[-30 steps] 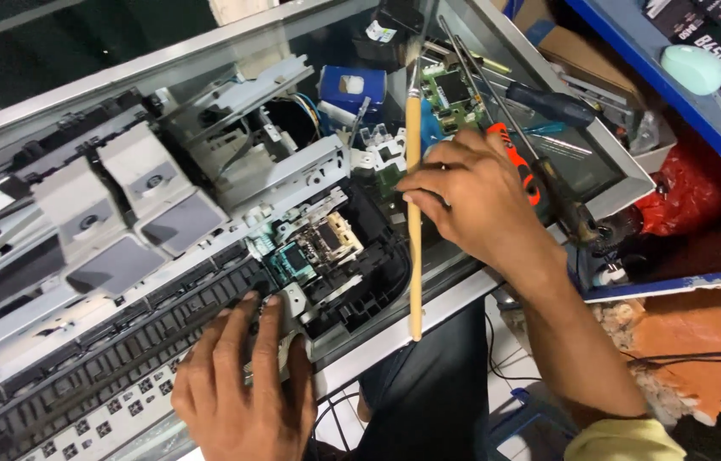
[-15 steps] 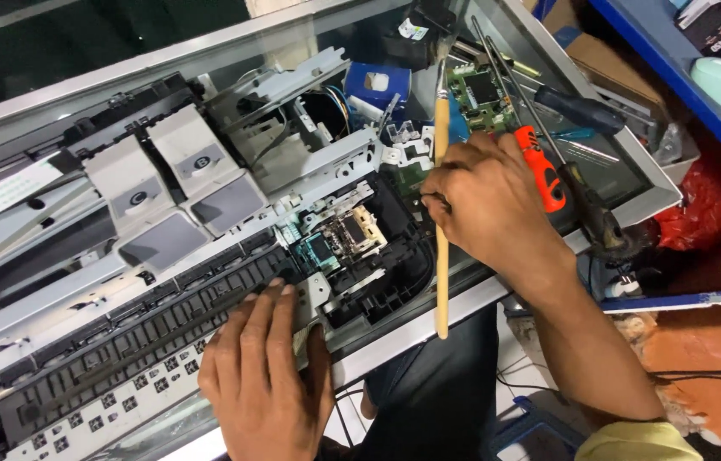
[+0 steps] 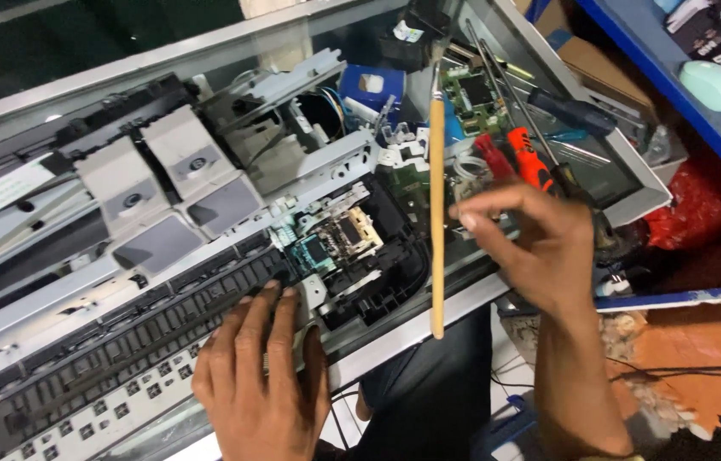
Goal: The person uses a screwdriver to loosen screws on a disassembled printer, removes a metal rail, and then reattaches it. They continue to adjust internal components and secure the rail with screws.
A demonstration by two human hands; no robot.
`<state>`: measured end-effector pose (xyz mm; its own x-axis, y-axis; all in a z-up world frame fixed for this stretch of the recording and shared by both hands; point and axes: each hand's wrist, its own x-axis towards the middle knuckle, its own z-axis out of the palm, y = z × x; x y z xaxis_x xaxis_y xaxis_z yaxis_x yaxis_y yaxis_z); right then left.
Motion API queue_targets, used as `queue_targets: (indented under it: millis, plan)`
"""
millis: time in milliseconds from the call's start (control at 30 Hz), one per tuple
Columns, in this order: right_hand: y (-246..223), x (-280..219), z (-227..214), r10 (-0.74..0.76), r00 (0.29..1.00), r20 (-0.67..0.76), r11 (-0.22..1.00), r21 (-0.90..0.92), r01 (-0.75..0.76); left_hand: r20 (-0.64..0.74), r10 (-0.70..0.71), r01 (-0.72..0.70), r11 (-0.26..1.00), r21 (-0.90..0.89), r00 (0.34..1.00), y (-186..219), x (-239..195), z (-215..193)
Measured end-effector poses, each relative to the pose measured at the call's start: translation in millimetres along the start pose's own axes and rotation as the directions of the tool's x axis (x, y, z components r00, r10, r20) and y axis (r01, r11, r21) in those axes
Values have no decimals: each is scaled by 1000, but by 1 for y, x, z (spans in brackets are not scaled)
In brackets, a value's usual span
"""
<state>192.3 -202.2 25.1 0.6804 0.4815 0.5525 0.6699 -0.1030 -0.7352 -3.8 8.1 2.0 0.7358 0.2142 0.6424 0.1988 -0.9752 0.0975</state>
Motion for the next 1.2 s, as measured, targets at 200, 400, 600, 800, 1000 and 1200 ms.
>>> queue_targets:
  millis: [200, 400, 600, 800, 1000, 1200]
  plan:
    - [5, -36, 3, 193, 963, -186, 975, 142, -168, -63, 12, -10, 999, 37, 998, 7, 9, -3]
    - [3, -45, 2, 122, 981, -152, 985, 139, -101, -53, -4, 5, 999, 32, 999, 10, 8, -2]
    - [7, -59, 4, -129, 988, -86, 912, -401, 84, -19, -13, 13, 999, 38, 1000, 7, 3, 1]
    - [7, -59, 0, -153, 988, -25, 848, -517, 118, -12, -11, 11, 999, 34, 1000, 8, 3, -1]
    - [8, -58, -4, -104, 994, 36, 827, -552, 107, -42, 16, -14, 998, 59, 999, 8, 5, 0]
    - [10, -57, -2, -129, 992, 11, 849, -515, 116, -17, 3, -2, 999, 35, 1000, 8, 5, -2]
